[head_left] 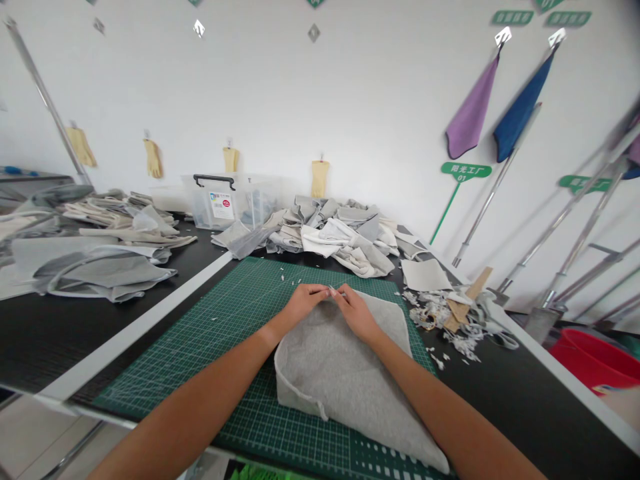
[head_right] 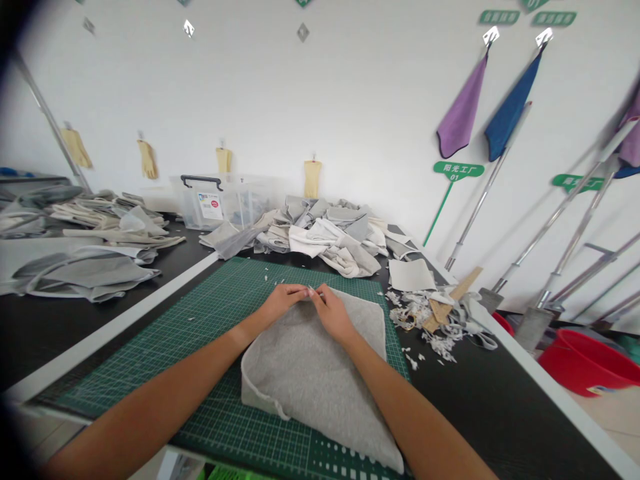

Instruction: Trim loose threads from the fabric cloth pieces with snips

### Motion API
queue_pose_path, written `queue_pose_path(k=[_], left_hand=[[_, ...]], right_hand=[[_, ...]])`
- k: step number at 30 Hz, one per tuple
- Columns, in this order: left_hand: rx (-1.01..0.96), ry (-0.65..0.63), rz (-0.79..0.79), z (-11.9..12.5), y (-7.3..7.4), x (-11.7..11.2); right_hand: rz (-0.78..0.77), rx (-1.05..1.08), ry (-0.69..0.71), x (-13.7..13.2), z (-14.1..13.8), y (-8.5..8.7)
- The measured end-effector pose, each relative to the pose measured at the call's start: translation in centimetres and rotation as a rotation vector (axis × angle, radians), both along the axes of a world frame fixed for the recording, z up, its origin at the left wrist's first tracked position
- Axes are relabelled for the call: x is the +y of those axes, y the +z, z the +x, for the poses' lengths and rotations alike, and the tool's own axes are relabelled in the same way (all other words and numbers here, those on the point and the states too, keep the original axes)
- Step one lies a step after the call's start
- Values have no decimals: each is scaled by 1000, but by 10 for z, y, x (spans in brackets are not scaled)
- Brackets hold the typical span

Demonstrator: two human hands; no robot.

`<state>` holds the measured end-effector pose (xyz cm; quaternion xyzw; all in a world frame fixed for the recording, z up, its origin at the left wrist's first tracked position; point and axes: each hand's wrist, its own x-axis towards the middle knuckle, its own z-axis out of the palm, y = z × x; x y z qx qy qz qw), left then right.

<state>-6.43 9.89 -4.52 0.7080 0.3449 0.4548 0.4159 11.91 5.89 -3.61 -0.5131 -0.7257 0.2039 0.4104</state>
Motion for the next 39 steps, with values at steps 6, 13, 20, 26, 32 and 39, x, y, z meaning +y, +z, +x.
queue_pose_path(k=[6, 13, 20, 26, 32, 39], left_hand=[[-4, -5, -8, -1, 1, -1], [-17, 9, 7, 0, 3, 0], [-17, 2, -16, -1, 0, 2], [-35, -2, -36, 0, -1, 1], [-67, 13, -44, 0, -2, 4], [-61, 6, -37, 0, -5, 6]], right_hand=[[23, -38, -10, -3, -1, 3], [17, -11, -10, -9, -4, 7], [25, -78, -17, -8, -3, 3], [40, -84, -23, -8, -4, 2], [40, -65, -61, -9, -5, 3], [28, -89, -44, -8, -4, 1]])
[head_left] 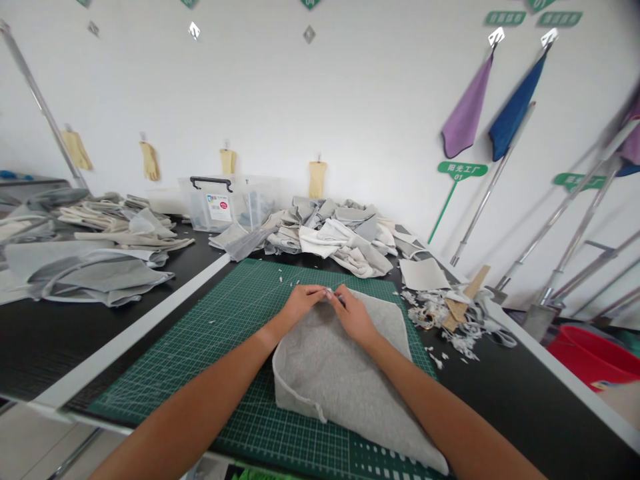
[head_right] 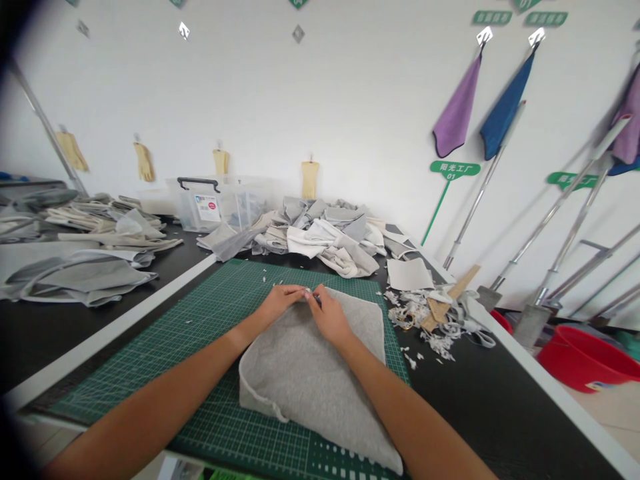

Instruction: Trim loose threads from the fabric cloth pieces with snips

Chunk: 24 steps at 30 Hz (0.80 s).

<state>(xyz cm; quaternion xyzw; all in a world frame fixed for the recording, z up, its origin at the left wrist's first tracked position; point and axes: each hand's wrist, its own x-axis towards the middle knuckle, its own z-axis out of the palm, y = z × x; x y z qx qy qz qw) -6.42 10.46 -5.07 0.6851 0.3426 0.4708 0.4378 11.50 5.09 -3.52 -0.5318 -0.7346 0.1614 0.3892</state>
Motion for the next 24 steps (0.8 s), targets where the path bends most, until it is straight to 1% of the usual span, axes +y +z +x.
queue_pose_path(k=[7, 15, 21, 24], left_hand=[[23, -3, 15, -1, -1, -1], [13, -7, 18, -1, -2, 0], [24, -82, 18, -2, 0, 1], [30, -82, 12, -3, 0, 3]], right_hand=[[13, -11, 26, 2, 3, -2], [3, 21, 15, 0, 1, 2], [-16, 82, -22, 0, 0, 0], [-21, 92, -41, 2, 1, -1]])
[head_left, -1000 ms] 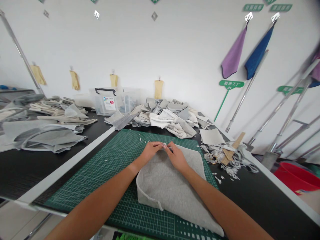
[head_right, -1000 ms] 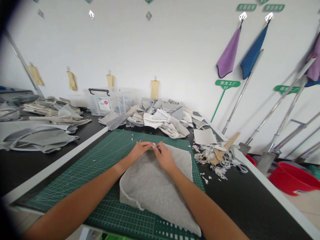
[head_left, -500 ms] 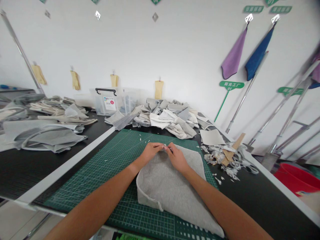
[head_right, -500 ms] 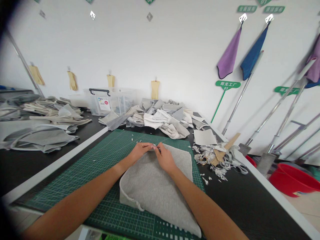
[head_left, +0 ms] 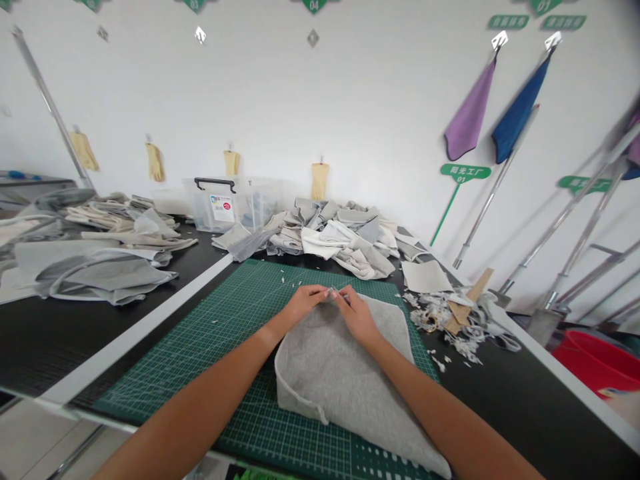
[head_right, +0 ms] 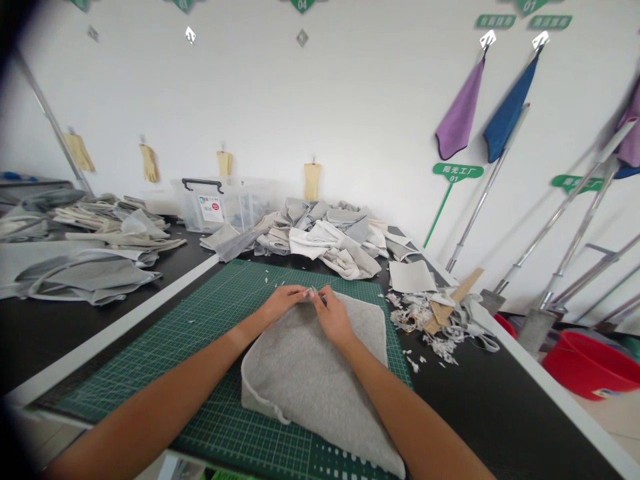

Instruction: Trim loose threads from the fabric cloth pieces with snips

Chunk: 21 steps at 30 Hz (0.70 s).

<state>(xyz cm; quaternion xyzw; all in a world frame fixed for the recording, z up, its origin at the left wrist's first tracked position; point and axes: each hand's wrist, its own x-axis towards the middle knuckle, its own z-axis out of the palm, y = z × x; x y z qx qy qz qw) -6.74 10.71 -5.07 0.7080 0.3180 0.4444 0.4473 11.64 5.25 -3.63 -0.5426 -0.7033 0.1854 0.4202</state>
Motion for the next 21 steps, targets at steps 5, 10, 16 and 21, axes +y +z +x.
queue_pose_path(k=[5, 10, 16, 21], left_hand=[[12, 22, 11, 0, 0, -1], [2, 26, -16, 1, 2, -3], [12, 26, 7, 1, 3, -4], [22, 34, 11, 1, 2, -5]], right_hand=[[13, -40, 11, 0, -1, 0], [13, -82, 42, -1, -1, 1], [31, -98, 77, 0, 1, 0], [22, -89, 67, 0, 0, 0]])
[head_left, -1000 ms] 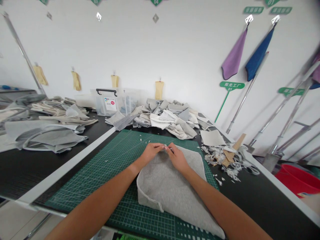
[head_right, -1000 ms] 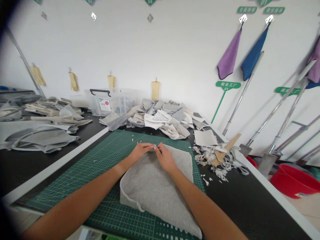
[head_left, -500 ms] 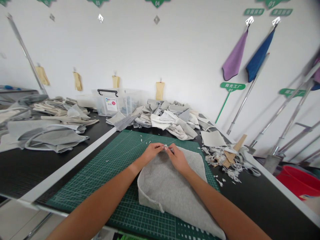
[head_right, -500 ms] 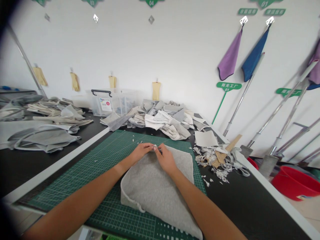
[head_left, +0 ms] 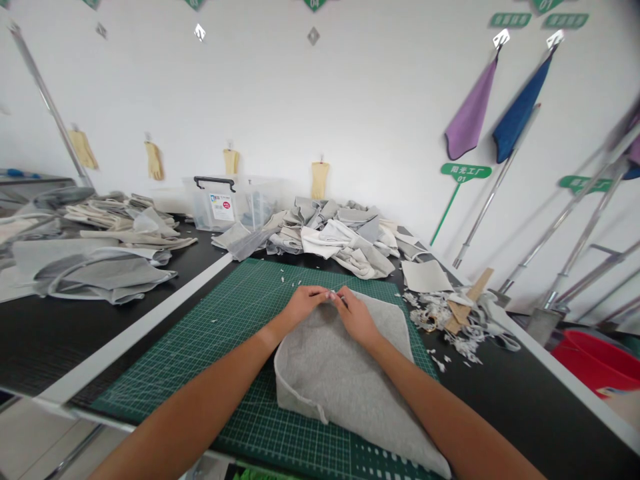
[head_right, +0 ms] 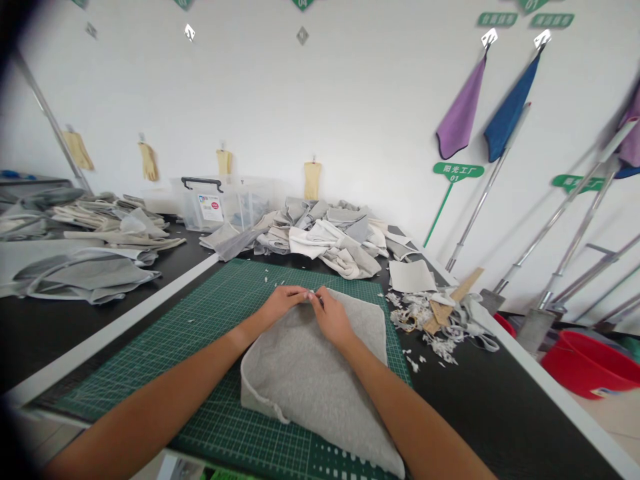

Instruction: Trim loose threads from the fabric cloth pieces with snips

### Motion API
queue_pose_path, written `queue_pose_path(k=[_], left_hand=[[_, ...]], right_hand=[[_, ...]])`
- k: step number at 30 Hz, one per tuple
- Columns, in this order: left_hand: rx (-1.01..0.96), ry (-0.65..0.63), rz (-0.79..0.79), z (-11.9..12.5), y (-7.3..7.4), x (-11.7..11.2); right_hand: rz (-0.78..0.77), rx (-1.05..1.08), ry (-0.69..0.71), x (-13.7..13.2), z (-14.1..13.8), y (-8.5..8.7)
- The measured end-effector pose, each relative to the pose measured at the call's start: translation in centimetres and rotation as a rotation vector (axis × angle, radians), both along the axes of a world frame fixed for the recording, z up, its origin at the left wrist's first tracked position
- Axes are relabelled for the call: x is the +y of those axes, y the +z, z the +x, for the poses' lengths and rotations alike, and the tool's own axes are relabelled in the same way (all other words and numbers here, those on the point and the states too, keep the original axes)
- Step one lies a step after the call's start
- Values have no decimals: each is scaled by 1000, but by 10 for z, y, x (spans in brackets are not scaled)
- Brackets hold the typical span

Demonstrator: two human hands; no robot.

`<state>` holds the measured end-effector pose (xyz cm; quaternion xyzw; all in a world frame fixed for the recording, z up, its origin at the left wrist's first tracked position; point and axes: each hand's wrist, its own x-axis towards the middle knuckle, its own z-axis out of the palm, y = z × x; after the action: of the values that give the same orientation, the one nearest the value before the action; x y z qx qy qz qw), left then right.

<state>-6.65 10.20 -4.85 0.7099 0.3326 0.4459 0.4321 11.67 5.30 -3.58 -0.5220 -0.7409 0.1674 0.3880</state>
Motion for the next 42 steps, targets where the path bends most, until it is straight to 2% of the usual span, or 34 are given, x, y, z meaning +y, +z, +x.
queue_pose_path(k=[6, 12, 22, 29, 42], left_hand=[[-28, 26, 25, 0, -1, 3], [-44, 59, -7, -1, 2, 2], [-20, 43, 13, 1, 0, 2], [-32, 51, 16, 0, 2, 1], [-4, 53, 60, 1, 0, 2]], right_hand=[[-24, 103, -2, -2, 0, 5], [-72, 193, 7, 2, 3, 2], [-13, 116, 7, 7, 3, 0], [-71, 181, -14, 5, 1, 3], [-18, 98, 43, 4, 1, 3]])
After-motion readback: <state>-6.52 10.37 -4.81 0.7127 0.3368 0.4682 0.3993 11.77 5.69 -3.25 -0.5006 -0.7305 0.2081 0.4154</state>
